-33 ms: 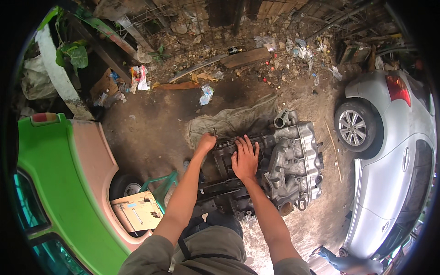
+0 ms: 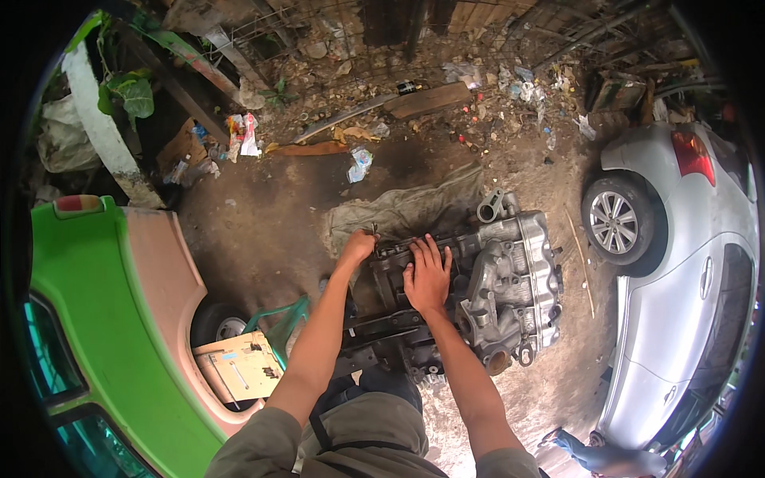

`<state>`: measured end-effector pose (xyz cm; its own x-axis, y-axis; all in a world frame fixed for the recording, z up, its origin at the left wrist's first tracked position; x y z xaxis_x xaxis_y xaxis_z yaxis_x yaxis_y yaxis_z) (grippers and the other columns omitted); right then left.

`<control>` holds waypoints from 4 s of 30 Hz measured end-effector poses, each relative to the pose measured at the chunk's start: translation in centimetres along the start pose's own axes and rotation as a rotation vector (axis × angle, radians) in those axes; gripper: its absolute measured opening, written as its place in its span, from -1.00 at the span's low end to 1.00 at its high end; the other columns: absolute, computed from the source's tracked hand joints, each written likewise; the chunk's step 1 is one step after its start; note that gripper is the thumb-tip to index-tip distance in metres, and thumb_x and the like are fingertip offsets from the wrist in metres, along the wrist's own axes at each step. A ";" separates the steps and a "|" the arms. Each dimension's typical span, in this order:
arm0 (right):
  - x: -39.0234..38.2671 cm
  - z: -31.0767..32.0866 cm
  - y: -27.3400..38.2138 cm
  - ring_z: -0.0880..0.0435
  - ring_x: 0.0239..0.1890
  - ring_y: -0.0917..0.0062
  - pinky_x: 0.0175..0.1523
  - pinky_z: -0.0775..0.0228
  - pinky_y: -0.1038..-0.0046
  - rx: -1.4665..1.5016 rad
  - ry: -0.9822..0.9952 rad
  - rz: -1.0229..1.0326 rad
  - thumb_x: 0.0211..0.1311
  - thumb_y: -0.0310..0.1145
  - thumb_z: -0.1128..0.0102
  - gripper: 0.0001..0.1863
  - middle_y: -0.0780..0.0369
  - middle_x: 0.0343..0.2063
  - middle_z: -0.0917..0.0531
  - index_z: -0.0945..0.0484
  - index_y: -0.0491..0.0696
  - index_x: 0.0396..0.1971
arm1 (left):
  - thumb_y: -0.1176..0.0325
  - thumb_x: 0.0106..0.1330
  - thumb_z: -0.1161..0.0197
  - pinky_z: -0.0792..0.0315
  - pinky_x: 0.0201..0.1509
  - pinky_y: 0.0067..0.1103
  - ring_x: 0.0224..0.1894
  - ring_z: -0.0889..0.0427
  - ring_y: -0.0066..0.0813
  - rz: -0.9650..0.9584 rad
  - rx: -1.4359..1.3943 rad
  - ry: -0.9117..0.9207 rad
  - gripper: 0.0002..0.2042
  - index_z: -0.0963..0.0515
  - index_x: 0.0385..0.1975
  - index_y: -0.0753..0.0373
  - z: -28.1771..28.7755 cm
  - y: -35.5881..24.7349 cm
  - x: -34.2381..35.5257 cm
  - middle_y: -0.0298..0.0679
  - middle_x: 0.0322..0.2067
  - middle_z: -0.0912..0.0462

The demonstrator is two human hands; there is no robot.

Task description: The person uses a wrench to loosen and remove bolts from a car engine block resting on the ground. They then handle small metal parts, possibly bolts or washers, before continuing to work on the engine with the wrench.

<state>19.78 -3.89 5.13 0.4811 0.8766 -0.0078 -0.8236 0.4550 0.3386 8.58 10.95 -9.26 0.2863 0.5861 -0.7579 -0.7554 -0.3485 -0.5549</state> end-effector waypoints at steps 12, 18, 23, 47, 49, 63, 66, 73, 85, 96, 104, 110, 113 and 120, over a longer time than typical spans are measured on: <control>0.7 0.0 -0.1 -0.17 0.50 0.40 0.55 0.22 -0.01 0.014 -0.026 0.003 0.26 -0.31 -0.01 -0.55 0.28 0.27 -0.46 -0.47 -0.01 0.16 | 0.15 0.50 -0.15 -0.35 -0.57 -0.39 -0.63 -0.51 -0.36 0.188 -0.293 -0.129 -0.66 -0.47 -0.25 0.40 3.2 3.9 -1.8 -0.19 -0.58 -0.52; 0.7 -0.1 -0.1 -0.17 0.49 0.40 0.56 0.23 0.00 0.009 -0.022 0.000 0.26 -0.31 -0.01 -0.55 0.28 0.27 -0.47 -0.47 -0.01 0.16 | 0.26 0.51 -0.19 -0.65 -0.30 -0.47 -0.45 -0.70 -0.40 -0.098 -0.901 -0.167 -0.75 -0.48 -0.30 0.36 3.6 4.4 -6.3 -0.21 -0.49 -0.62; 0.6 0.0 -0.1 -0.17 0.50 0.41 0.57 0.23 0.01 0.012 -0.025 0.001 0.27 -0.31 -0.01 -0.55 0.28 0.27 -0.46 -0.47 -0.01 0.16 | 0.43 0.42 -0.29 -0.70 -0.24 -0.46 -0.37 -0.73 -0.39 -0.239 -0.895 -0.271 -0.82 -0.47 -0.34 0.39 3.3 4.9 -9.0 -0.17 -0.41 -0.67; 0.5 -0.2 0.0 -0.16 0.50 0.40 0.57 0.26 0.00 -0.014 -0.030 0.025 0.28 -0.31 0.00 -0.53 0.28 0.28 -0.46 -0.45 -0.01 0.19 | 0.48 0.53 -0.10 -0.60 0.11 -0.55 -0.06 -0.63 -0.49 -0.316 -1.062 -0.179 -0.89 -0.42 -0.14 0.42 0.5 3.7 -12.3 -0.19 -0.18 -0.59; 0.5 -0.1 0.0 -0.16 0.50 0.40 0.56 0.27 -0.02 0.009 -0.022 0.028 0.28 -0.32 0.01 -0.54 0.28 0.28 -0.46 -0.44 -0.01 0.19 | 0.47 0.53 -0.11 -0.56 0.08 -0.61 -0.07 -0.63 -0.54 -0.368 -1.029 -0.171 -0.87 -0.42 -0.12 0.44 0.4 3.5 -12.5 -0.20 -0.18 -0.59; 0.7 -0.3 -0.1 -0.17 0.50 0.44 0.57 0.29 -0.01 -0.010 -0.004 0.054 0.28 -0.32 0.01 -0.54 0.26 0.27 -0.46 -0.44 -0.02 0.18 | 0.45 0.54 -0.10 -0.37 -0.26 -0.67 -0.41 -0.36 -0.69 -0.463 -0.707 -0.232 -0.86 -0.34 -0.26 0.36 -0.1 3.9 -11.8 -0.31 -0.48 -0.43; 0.8 -0.2 0.0 -0.18 0.50 0.43 0.57 0.29 0.00 0.001 -0.016 0.059 0.27 -0.33 0.02 -0.54 0.27 0.27 -0.47 -0.44 -0.03 0.18 | 0.44 0.53 -0.11 -0.34 -0.26 -0.67 -0.40 -0.38 -0.66 -0.468 -0.667 -0.240 -0.87 -0.36 -0.24 0.36 0.1 3.6 -12.1 -0.31 -0.48 -0.45; 0.7 0.0 0.1 -0.18 0.49 0.45 0.57 0.25 0.02 0.014 -0.020 0.064 0.26 -0.32 -0.01 -0.53 0.27 0.27 -0.48 -0.45 -0.03 0.19 | 0.36 0.43 -0.24 -0.40 -0.17 -0.50 -0.34 -0.45 -0.53 -0.487 -0.660 -0.263 -0.75 -0.42 -0.15 0.45 0.8 3.9 -12.2 -0.25 -0.41 -0.54; 0.7 -0.1 0.0 -0.18 0.49 0.41 0.56 0.28 0.01 0.039 -0.015 0.055 0.26 -0.34 0.03 -0.54 0.26 0.27 -0.47 -0.44 -0.04 0.18 | 0.56 0.34 -0.28 -0.30 -0.41 -0.60 -0.50 -0.32 -0.64 -0.576 -0.243 -0.084 -0.83 -0.38 -0.25 0.31 2.2 2.4 -12.6 -0.34 -0.50 -0.42; 0.8 -0.1 0.0 -0.21 0.48 0.45 0.56 0.24 0.03 -0.002 -0.027 0.053 0.24 -0.31 -0.02 -0.53 0.27 0.25 -0.49 -0.47 -0.03 0.17 | 0.50 0.39 -0.28 -0.53 -0.01 -0.58 -0.03 -0.71 -0.48 -0.604 -0.355 -0.246 -0.66 -0.47 0.12 0.45 2.7 1.2 -13.0 -0.01 -0.04 -0.72; 0.8 -0.1 0.1 -0.21 0.47 0.45 0.56 0.24 0.03 -0.010 -0.014 0.042 0.22 -0.31 -0.04 -0.53 0.27 0.24 -0.49 -0.46 -0.02 0.16 | 0.28 0.41 -0.34 -0.50 -0.16 -0.55 -0.27 -0.64 -0.60 -0.285 -0.499 -0.186 -0.71 -0.70 -0.15 0.46 2.4 2.4 -12.8 -0.19 -0.36 -0.77; 0.8 0.1 0.3 -0.21 0.47 0.46 0.57 0.25 0.04 -0.019 -0.008 0.033 0.22 -0.31 -0.03 -0.53 0.27 0.24 -0.49 -0.46 -0.02 0.16 | -0.01 0.35 -0.38 -0.45 0.00 -0.50 -0.12 -0.59 -0.51 -0.095 -0.556 -0.177 -0.48 -0.61 -0.05 0.44 1.8 3.9 -12.1 -0.20 -0.21 -0.71; 0.9 0.0 0.3 -0.20 0.48 0.44 0.57 0.28 0.03 -0.008 0.010 0.018 0.24 -0.34 0.02 -0.54 0.26 0.24 -0.48 -0.45 -0.02 0.17 | -0.12 0.32 -0.37 -0.40 0.12 -0.49 0.01 -0.53 -0.43 -0.065 -0.633 -0.180 -0.36 -0.45 0.07 0.40 0.9 4.3 -12.2 -0.14 -0.04 -0.62; 1.0 0.1 0.4 -0.20 0.48 0.46 0.57 0.25 0.03 -0.027 0.005 0.022 0.22 -0.31 -0.01 -0.52 0.27 0.25 -0.47 -0.46 -0.01 0.17 | -0.15 0.36 -0.30 -0.36 0.18 -0.48 0.08 -0.53 -0.35 0.075 -0.550 -0.075 -0.32 -0.37 0.12 0.40 0.2 4.8 -12.4 -0.11 0.04 -0.58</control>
<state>19.97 -2.89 5.35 0.4609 0.8874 -0.0054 -0.8420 0.4392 0.3134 1.24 2.16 -2.48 0.1856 0.5885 -0.7869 -0.3475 -0.7098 -0.6128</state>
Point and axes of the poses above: each hand's wrist, its own x-axis towards the middle knuckle, its own z-axis out of the back of the hand, y = z × x, the point moved 6 cm from there along x, towards the middle knuckle
